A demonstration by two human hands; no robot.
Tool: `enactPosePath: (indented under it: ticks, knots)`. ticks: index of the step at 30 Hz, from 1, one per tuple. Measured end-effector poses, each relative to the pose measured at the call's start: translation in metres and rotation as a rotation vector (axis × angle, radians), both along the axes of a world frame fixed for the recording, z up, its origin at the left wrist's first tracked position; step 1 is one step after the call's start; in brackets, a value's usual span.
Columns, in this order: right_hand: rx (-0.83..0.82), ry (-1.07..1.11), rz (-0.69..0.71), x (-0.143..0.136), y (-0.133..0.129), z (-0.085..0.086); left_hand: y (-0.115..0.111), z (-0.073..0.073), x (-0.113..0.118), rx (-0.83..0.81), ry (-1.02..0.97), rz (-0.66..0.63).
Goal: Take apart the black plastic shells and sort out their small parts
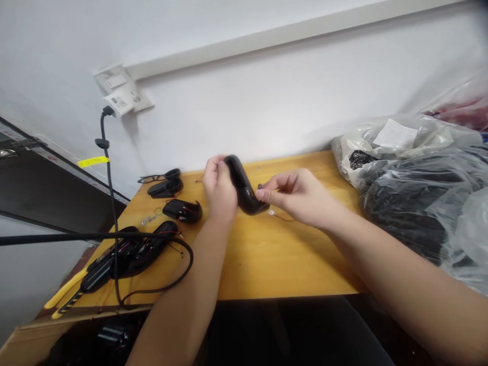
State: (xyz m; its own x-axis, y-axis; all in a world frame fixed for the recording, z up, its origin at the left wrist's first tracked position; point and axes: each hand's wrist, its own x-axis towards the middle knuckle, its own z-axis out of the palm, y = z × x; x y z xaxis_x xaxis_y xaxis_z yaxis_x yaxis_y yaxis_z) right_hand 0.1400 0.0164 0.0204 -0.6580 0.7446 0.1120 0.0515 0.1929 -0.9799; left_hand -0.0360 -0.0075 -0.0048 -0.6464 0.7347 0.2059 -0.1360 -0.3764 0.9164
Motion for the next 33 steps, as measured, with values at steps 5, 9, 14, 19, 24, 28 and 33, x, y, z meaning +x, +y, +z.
enactPosePath:
  ticks: [5, 9, 14, 19, 24, 28, 33]
  knots:
    - [-0.149, 0.015, 0.16, 0.001, 0.004, -0.004, 0.002, -0.004, -0.001, 0.086, 0.171, 0.022]
    - [-0.198, 0.008, 0.233, 0.001, 0.002, -0.003, -0.002, -0.003, 0.001, 0.098, 0.199, -0.022]
    - [-0.279, -0.019, 0.221, 0.001, -0.001, 0.003, -0.006, 0.001, 0.003, 0.115, 0.197, -0.074]
    - [-0.37, 0.034, 0.212, -0.002, -0.001, 0.003, -0.008, 0.003, 0.004, 0.118, 0.127, -0.145]
    - [-0.447, 0.132, 0.231, -0.003, -0.002, 0.003, -0.01, 0.004, 0.004, 0.116, 0.101, -0.194]
    - [-0.431, 0.136, 0.22, -0.004, -0.004, 0.004, -0.01, 0.005, 0.004, 0.103, 0.112, -0.2]
    - [-0.285, 0.115, 0.168, -0.006, -0.007, -0.002, -0.008, 0.004, 0.003, 0.054, 0.154, -0.158]
